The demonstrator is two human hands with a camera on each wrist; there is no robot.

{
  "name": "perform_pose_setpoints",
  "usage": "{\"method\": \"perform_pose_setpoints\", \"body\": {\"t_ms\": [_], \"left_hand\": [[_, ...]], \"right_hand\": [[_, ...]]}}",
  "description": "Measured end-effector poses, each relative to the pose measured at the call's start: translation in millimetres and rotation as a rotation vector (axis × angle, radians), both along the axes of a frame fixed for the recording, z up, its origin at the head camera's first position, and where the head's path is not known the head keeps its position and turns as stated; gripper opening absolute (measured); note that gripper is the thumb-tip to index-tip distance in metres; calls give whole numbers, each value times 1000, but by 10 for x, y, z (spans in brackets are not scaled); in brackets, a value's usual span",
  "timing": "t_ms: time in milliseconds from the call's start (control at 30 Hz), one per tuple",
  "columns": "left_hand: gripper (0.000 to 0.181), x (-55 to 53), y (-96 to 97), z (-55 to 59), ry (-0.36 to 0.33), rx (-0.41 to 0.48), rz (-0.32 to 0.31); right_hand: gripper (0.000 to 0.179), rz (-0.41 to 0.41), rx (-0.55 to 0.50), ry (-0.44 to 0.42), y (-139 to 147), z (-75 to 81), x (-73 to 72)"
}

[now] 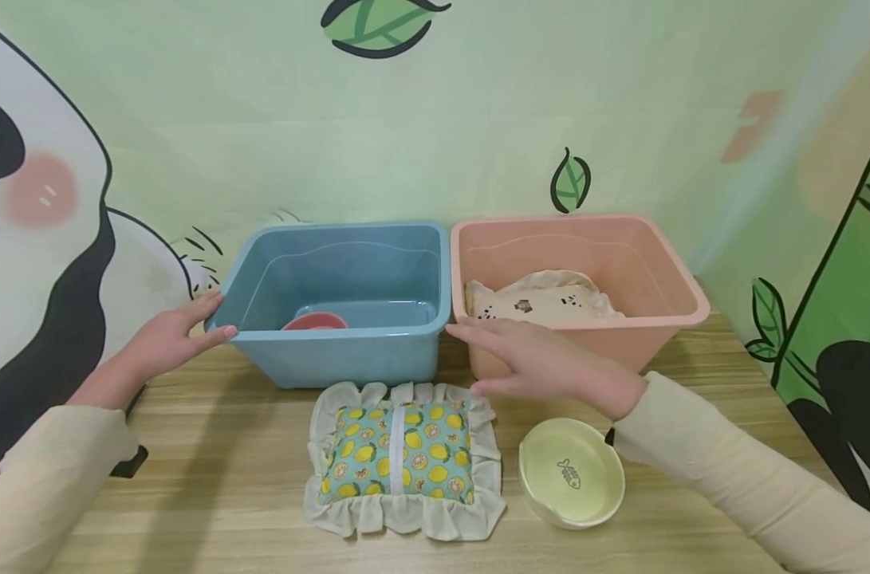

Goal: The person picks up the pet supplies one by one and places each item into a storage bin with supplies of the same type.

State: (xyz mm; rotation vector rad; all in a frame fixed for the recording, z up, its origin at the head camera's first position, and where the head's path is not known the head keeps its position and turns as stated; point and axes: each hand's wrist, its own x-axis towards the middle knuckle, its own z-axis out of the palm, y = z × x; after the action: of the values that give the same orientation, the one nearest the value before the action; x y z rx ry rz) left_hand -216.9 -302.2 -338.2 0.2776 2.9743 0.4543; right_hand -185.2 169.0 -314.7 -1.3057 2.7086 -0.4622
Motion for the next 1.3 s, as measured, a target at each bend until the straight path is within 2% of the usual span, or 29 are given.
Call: {"method": "perform_pose_setpoints", "body": {"t_ms": [433,767,1000,1300], "left_hand": [[84,-7,-26,-42,-10,22,22],[83,-3,-24,-50,-17,18,30],[81,-5,-32,-55,-15,21,31],[84,-4,-30,-53,-21,26,35]], "right_hand": [[74,7,-22,-11,-46,-159,-18],[74,-18,-20,-123,-77,-364,-38],[79,20,-27,-142,-109,-500,-78],[70,23,23,-207,-182,-612,-118]]}}
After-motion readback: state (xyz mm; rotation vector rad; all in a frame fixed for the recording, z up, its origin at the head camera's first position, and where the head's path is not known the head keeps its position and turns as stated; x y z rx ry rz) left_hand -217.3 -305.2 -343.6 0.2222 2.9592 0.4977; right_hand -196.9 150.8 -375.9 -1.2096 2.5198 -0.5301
